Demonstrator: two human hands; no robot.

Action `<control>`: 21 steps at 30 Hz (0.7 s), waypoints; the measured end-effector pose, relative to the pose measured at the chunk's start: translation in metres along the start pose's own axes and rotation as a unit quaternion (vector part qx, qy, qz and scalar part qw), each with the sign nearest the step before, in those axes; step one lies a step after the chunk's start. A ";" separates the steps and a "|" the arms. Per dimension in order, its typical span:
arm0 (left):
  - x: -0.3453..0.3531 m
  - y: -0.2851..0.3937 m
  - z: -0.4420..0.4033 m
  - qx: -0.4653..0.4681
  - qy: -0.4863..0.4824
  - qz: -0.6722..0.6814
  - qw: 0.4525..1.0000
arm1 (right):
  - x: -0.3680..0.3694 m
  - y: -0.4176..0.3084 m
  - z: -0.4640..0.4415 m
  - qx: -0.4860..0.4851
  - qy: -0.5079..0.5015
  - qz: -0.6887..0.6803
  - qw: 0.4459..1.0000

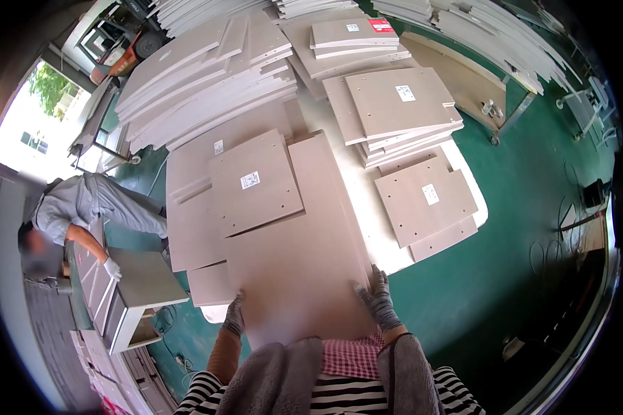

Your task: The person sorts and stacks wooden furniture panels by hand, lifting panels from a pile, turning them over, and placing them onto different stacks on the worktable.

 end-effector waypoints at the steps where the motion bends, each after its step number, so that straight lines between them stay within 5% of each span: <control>1: -0.012 -0.007 -0.003 0.017 0.007 -0.003 1.000 | 0.003 0.016 0.003 0.013 -0.014 -0.018 1.000; 3: -0.022 -0.018 0.000 0.035 0.019 0.000 0.999 | 0.007 0.035 0.015 0.044 -0.057 -0.097 0.993; 11: -0.009 -0.034 0.028 -0.038 0.043 -0.031 0.998 | -0.014 0.037 0.033 0.069 -0.075 -0.080 0.992; 21: -0.014 -0.032 0.029 -0.017 0.029 0.031 0.999 | -0.009 0.050 0.037 0.114 -0.091 -0.097 0.984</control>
Point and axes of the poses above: each hand's wrist, its own z-axis away from the middle knuckle, its own x-axis out of the palm, y = z × x, the point moved 10 cm from there along -z, towards the middle knuckle, and after that the axes turned 13 degrees about x, right-handed, at the moved point
